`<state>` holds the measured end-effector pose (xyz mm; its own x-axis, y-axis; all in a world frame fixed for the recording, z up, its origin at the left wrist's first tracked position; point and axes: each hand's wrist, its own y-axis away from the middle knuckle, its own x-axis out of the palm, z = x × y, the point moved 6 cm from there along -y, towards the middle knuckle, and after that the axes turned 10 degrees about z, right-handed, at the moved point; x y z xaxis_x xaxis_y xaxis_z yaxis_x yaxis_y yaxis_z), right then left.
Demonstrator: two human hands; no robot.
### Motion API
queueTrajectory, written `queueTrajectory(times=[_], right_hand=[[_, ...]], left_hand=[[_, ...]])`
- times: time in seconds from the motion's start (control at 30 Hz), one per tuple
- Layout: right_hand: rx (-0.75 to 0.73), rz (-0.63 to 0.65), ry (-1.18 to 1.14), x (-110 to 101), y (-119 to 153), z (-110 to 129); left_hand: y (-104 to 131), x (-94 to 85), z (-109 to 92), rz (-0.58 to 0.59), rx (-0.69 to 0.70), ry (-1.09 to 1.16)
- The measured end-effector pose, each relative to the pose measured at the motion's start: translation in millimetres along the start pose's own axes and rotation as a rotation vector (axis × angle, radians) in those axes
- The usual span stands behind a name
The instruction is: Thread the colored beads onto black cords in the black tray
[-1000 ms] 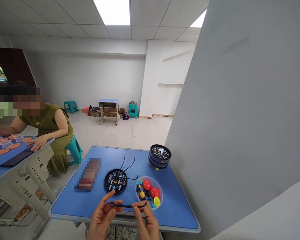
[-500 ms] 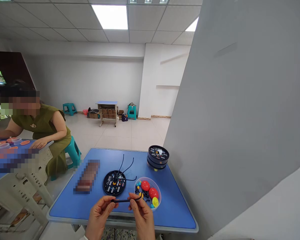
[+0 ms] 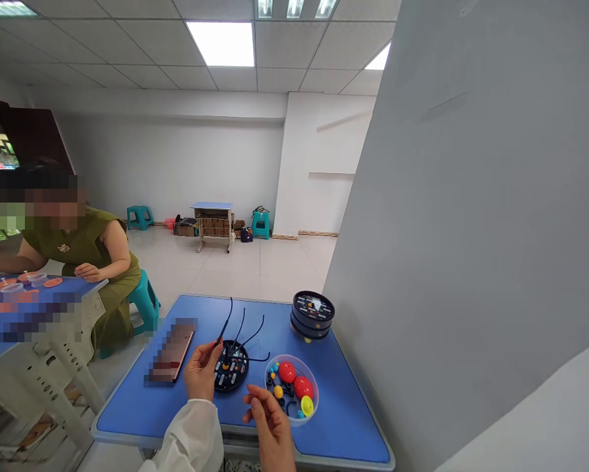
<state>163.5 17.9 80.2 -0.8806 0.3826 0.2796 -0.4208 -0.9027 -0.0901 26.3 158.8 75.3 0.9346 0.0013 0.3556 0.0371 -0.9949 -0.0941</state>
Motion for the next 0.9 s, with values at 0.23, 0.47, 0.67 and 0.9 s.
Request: queueTrajectory(times=[0.23, 0.47, 0.67, 0.9], right_hand=[[0.007, -0.010, 0.027, -15, 3, -16], [0.021, -0.042, 0.036, -26, 6, -25], [0.008, -0.042, 0.041, -35, 6, -19], [0.001, -0.051, 0.090, -49, 4, 10]], left_hand=[[-12, 10.0, 23, -0.060, 0.044, -0.158], [-8, 10.9, 26, -0.062, 0.067, -0.257], [-1, 9.3, 19, -0.053, 0.090, -0.355], [-1, 6.5, 20, -0.055, 0.083, -0.436]])
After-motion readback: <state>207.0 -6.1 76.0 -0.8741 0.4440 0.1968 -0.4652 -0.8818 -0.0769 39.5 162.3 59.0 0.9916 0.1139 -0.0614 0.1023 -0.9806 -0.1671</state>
